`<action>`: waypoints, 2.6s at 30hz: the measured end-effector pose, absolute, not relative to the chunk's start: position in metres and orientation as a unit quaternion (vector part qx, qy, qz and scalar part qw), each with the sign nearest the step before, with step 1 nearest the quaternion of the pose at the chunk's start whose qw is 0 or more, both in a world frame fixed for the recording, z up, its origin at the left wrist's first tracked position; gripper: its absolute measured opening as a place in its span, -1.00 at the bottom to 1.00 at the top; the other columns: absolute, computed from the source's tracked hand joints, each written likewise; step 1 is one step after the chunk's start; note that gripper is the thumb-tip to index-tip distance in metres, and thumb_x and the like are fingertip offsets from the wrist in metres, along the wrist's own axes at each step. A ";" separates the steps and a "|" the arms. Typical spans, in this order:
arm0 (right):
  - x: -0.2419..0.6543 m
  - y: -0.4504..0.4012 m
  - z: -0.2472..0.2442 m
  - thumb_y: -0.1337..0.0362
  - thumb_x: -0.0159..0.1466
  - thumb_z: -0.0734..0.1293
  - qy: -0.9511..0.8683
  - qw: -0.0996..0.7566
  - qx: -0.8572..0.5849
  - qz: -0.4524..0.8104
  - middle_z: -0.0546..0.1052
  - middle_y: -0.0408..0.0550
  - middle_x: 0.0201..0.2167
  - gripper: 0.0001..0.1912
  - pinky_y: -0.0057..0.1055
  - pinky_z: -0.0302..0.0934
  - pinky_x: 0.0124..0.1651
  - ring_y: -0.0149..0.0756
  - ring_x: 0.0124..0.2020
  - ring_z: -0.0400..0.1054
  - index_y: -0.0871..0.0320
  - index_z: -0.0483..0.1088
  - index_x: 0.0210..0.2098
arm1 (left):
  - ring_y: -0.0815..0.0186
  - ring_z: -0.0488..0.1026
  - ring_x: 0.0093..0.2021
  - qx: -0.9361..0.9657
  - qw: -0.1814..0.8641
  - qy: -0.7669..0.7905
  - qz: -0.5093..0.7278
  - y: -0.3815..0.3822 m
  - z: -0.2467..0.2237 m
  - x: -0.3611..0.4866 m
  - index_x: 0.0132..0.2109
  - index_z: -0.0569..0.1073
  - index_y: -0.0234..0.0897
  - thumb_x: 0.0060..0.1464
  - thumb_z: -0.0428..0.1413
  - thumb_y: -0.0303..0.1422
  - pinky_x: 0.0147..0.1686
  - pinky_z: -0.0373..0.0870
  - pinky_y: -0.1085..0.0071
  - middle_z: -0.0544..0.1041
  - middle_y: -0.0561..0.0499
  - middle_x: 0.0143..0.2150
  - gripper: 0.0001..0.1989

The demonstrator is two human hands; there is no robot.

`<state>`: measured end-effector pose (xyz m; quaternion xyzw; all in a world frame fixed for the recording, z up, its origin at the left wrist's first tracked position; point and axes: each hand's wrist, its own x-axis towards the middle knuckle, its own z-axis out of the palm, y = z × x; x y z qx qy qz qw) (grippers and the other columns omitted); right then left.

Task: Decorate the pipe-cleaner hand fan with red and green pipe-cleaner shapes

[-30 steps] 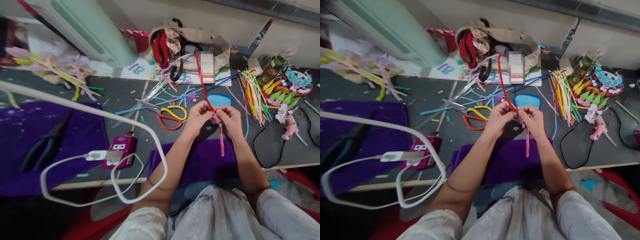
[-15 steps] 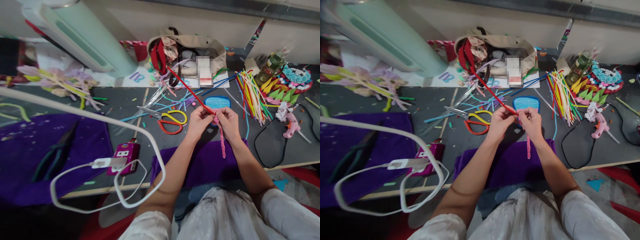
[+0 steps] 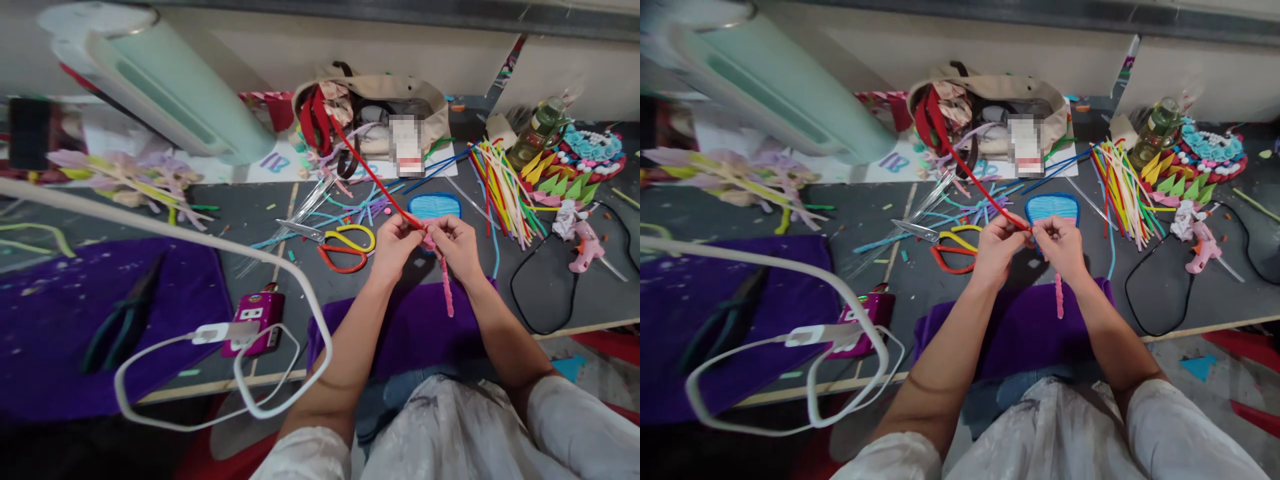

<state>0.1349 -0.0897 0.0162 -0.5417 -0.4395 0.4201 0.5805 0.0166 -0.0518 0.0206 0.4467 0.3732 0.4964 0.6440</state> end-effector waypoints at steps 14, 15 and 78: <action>0.138 -0.087 0.016 -0.03 0.14 0.44 -0.345 0.638 -0.489 0.486 0.44 -0.22 -0.56 -0.65 -0.58 0.20 -0.65 -0.54 -0.64 0.24 0.14 0.43 -0.40 | 0.48 0.37 -0.58 0.340 0.705 0.372 0.500 -0.049 0.020 0.015 -0.41 0.39 -0.29 -0.31 0.30 -0.43 -0.56 0.37 0.52 0.49 0.13 -0.49 -0.74; 0.138 -0.087 0.015 -0.02 0.14 0.44 -0.347 0.637 -0.487 0.487 0.44 -0.22 -0.56 -0.65 -0.58 0.19 -0.65 -0.54 -0.64 0.23 0.15 0.43 -0.41 | 0.48 0.37 -0.58 0.343 0.700 0.373 0.504 -0.049 0.019 0.015 -0.41 0.39 -0.29 -0.31 0.31 -0.43 -0.56 0.37 0.53 0.49 0.13 -0.50 -0.74; 0.151 -0.088 0.021 -0.03 0.10 0.46 -0.453 0.559 -0.518 0.463 0.40 -0.25 -0.65 -0.63 -0.55 0.18 -0.64 -0.52 -0.67 0.24 0.18 0.45 -0.40 | 0.43 0.45 -0.45 0.526 0.631 0.368 0.435 -0.050 0.021 0.004 -0.11 0.57 -0.27 -0.12 0.27 -0.41 -0.33 0.45 0.45 0.51 0.10 -0.42 -0.66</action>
